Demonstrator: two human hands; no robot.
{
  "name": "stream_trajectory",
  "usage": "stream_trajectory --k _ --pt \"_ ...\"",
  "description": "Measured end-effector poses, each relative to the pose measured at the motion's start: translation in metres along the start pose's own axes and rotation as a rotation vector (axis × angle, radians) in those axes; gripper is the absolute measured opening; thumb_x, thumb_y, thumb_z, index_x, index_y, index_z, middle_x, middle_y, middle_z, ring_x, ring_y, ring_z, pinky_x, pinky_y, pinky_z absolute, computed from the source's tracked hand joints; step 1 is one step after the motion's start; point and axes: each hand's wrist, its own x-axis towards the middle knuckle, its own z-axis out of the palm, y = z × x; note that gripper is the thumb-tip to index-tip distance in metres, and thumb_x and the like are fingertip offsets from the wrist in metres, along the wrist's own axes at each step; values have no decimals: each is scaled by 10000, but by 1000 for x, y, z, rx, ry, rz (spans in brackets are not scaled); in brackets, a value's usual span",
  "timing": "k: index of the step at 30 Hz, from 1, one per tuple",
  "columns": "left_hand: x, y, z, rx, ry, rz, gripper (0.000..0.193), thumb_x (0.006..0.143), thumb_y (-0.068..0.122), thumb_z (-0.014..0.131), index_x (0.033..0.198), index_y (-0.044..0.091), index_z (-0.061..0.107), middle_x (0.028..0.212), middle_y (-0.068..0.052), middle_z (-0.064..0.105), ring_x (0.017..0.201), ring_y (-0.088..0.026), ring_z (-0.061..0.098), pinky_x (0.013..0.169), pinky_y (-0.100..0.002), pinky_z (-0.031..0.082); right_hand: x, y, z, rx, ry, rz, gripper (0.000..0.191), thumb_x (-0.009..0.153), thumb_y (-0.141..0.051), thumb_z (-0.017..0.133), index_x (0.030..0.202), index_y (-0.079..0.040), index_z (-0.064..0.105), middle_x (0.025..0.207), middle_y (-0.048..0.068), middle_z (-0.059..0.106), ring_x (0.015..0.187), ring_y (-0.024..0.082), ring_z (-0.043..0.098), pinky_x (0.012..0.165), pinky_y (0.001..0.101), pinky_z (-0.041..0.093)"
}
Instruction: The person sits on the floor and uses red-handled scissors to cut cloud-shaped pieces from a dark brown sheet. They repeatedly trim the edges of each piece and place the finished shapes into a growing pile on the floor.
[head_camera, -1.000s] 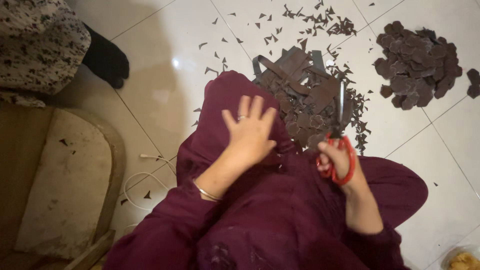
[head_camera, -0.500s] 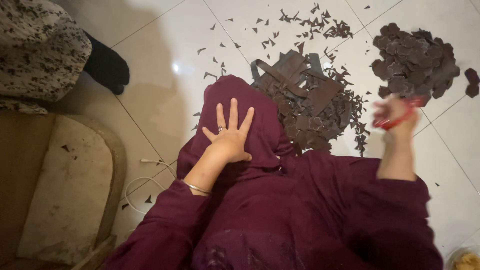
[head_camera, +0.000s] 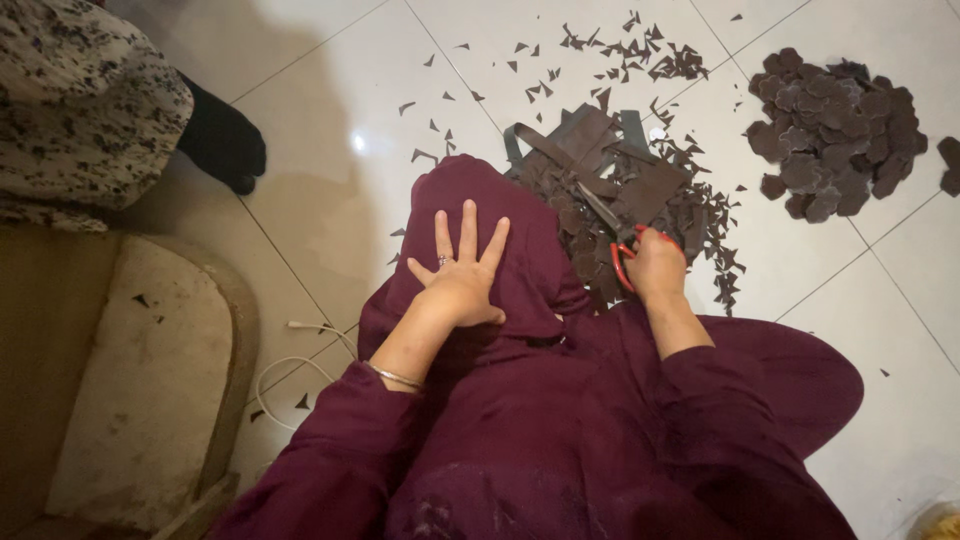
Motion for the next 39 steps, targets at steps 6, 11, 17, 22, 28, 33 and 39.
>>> stream_trajectory --k 6,11,17,22,28,33,39 --pt "2 0 -2 11 -13 0 1382 715 398 924 1622 393 -118 1641 -102 -393 1483 -466 -354 1072 -860 149 0 -1 -6 71 3 177 195 908 -166 739 1049 -34 708 870 244 719 842 430 689 770 507 533" --pt "2 1 -1 14 -19 -11 1378 722 399 917 1624 398 -124 1642 -94 -393 1485 -470 -351 1074 -861 150 3 12 -11 696 -112 512 231 852 -94 821 979 -16 644 879 119 686 755 251 671 695 389 553" --pt "6 0 4 9 -12 -13 1382 718 378 926 1623 403 -118 1635 -98 -406 1483 -466 -366 1074 -863 137 2 28 -13 1245 -82 716 287 857 -11 776 1045 -74 568 943 50 681 863 169 714 771 315 620" --pt "4 0 2 -4 -3 -8 1381 705 358 931 1630 402 -94 1648 -97 -389 1491 -468 -353 1078 -858 127 1 27 -15 1377 -100 733 351 838 5 764 1067 -112 525 948 53 677 882 178 693 781 321 617" --pt "-39 41 -21 -19 407 427 805 811 333 862 1496 273 445 1599 -111 298 1509 -460 145 1089 -819 182 -2 15 -29 1542 -106 665 360 851 10 785 1065 -108 522 932 63 668 818 200 689 715 311 588" --pt "-90 115 2 -751 466 1679 447 920 148 651 1343 27 572 1320 -145 645 1195 -293 630 1038 -418 546 -8 -3 -47 1666 -77 650 294 900 -13 781 1049 -128 555 919 36 654 816 146 683 753 288 620" --pt "-136 230 -2 -1448 1043 309 356 1080 165 416 1260 -123 522 1178 -217 660 1029 -281 669 861 -349 589 -8 -16 -57 1709 -132 608 253 885 -6 774 938 -159 581 861 26 664 770 153 667 710 320 591"
